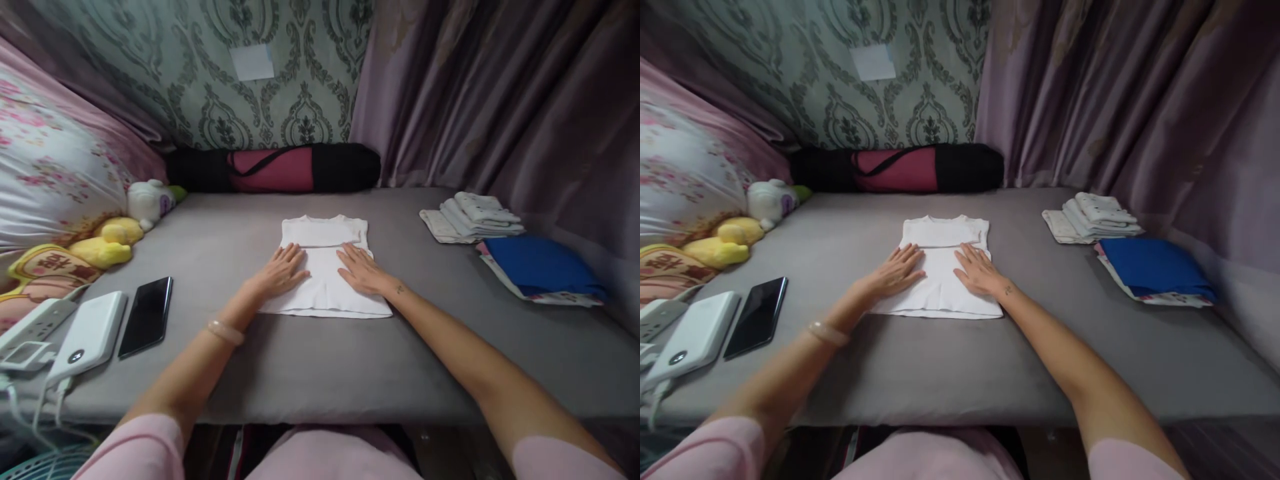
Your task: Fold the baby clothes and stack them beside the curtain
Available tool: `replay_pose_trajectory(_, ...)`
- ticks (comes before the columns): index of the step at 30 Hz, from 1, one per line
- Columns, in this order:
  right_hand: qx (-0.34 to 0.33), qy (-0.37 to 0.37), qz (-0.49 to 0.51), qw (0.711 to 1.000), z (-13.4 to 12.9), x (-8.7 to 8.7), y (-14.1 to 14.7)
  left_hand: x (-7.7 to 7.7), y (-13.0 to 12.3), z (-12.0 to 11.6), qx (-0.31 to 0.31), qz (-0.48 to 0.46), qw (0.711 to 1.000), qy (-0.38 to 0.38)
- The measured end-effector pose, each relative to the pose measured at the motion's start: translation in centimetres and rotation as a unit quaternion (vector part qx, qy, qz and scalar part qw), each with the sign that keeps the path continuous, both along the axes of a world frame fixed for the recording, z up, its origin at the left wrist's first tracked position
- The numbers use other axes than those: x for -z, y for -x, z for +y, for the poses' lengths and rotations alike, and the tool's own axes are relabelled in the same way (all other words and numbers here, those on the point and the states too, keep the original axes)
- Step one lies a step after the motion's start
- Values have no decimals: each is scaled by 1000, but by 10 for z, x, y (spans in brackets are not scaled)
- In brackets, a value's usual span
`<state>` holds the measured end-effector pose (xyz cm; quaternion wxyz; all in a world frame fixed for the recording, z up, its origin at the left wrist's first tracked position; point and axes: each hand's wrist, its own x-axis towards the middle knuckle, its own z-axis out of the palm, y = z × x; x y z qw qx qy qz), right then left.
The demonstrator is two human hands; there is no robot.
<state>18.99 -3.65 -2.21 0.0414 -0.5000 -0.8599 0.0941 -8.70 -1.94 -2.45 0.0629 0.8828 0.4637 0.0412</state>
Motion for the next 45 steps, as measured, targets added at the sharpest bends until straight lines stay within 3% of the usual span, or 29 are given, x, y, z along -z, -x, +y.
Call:
replay_pose_trajectory(3,-40,23,-2,999,-27,-5,-1,-2,8,-36,31,5,999,37)
replay_pose_trajectory(7,-73,38,8,997,-60,-11,-4,-5,24,-65,45,-11,997,58)
replay_pose_trajectory(15,-105,7,34,994,-115,-20,-14,-14,57,-102,59,-31,993,93)
replay_pose_trajectory(20,-89,10,50,995,-135,-22,-30,-19,75,-110,48,-51,992,101)
replay_pose_trajectory(24,-45,-3,75,996,-141,-15,-53,-17,88,-110,41,-92,991,93)
replay_pose_trajectory(29,14,-47,116,992,-139,-13,-77,-17,93,-112,-20,-145,987,61)
replay_pose_trajectory(40,-42,-104,55,992,-130,-24,-72,-28,89,-105,58,-94,993,41)
replay_pose_trajectory(45,-26,-92,78,992,-124,-27,-67,-33,80,-100,41,-103,993,28)
